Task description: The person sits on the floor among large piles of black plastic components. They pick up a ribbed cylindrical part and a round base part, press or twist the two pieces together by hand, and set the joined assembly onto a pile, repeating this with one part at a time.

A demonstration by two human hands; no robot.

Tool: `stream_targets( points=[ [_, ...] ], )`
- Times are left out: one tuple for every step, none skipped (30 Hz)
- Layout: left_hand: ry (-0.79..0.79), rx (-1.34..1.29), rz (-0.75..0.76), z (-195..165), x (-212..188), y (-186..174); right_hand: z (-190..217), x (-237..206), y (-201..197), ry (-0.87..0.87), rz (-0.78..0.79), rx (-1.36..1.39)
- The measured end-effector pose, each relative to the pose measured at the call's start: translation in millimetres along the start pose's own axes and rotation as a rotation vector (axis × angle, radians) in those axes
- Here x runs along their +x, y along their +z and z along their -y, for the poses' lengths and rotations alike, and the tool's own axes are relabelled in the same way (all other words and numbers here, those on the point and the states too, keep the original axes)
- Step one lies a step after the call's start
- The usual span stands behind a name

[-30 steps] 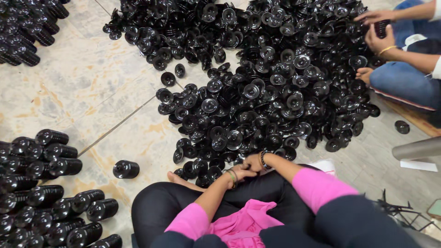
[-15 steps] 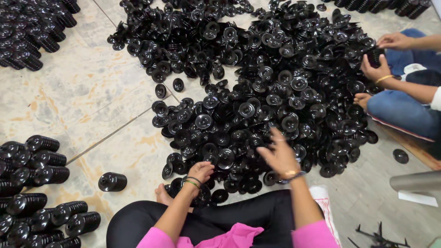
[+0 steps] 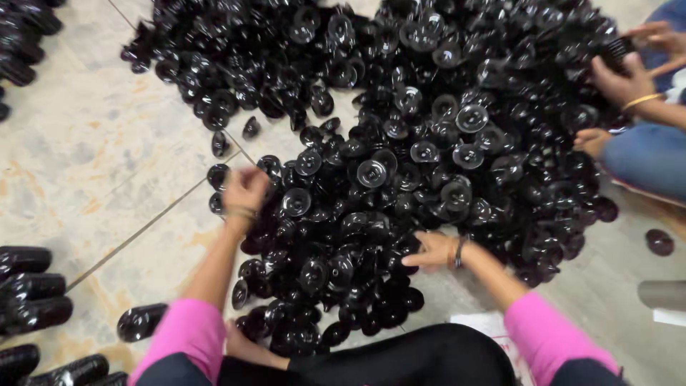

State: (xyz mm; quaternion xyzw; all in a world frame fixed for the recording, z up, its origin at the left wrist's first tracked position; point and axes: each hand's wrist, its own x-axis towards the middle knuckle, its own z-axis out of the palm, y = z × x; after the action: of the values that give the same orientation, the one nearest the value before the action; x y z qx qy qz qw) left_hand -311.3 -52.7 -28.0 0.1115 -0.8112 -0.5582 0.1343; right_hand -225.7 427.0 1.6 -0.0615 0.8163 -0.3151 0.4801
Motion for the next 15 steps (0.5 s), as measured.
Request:
stream_targets(
  points=[
    [0.196,0.229,-0.114,-3.0,34.7,-11.4,22.9,3.0,-29.5,0.006,0.102,-0.31],
    [0.308,-0.015,-0.075,-6.3,75.5,-17.4,47.5,7.9,-64.3,0.005,0.193,-0.627],
    [0.275,0.151,-0.148,-3.8,107.3,-33.3,72.1,13.9,-97.0,0.022,0.186,-0.471],
    [0.343,0.29,-0.195,-0.2,143.9,-45.8,95.8,21.9,-129.7,0.04,0.185,-0.315],
    [0.404,0.433,-0.242,5.9,178.8,-61.1,120.0,35.1,-161.6,-0.009,0.1,-0.335],
    [0.436,0.478,-0.273,15.8,207.8,-71.6,143.0,51.8,-191.1,-0.052,-0.022,-0.383],
    [0.469,0.526,-0.303,28.0,233.6,-81.4,167.7,75.8,-219.5,-0.059,-0.128,-0.582],
    [0.447,0.56,-0.322,36.8,256.1,-89.7,188.1,99.4,-242.3,-0.467,-0.326,-0.707],
    [0.418,0.591,-0.336,50.7,273.6,-93.7,210.2,128.8,-263.7,-0.586,-0.497,-0.726],
    [0.356,0.557,-0.354,63.5,290.7,-94.3,227.8,157.4,-278.4,-0.559,-0.638,-0.433],
    [0.296,0.52,-0.373,75.5,305.8,-93.3,245.0,185.7,-292.5,-0.581,-0.728,-0.445],
    [0.278,0.502,-0.36,84.0,319.7,-92.1,260.1,213.4,-303.2,-0.6,-0.814,-0.456],
    [0.259,0.481,-0.35,90.1,331.4,-88.9,272.9,237.3,-313.0,-0.328,-0.778,-0.428],
    [0.215,0.447,-0.338,94.9,342.4,-85.4,285.1,261.1,-319.3,-0.099,-0.727,-0.437],
    [0.17,0.416,-0.326,97.7,351.8,-84.6,294.6,279.9,-323.2,0.078,-0.673,-0.456]
  ],
)
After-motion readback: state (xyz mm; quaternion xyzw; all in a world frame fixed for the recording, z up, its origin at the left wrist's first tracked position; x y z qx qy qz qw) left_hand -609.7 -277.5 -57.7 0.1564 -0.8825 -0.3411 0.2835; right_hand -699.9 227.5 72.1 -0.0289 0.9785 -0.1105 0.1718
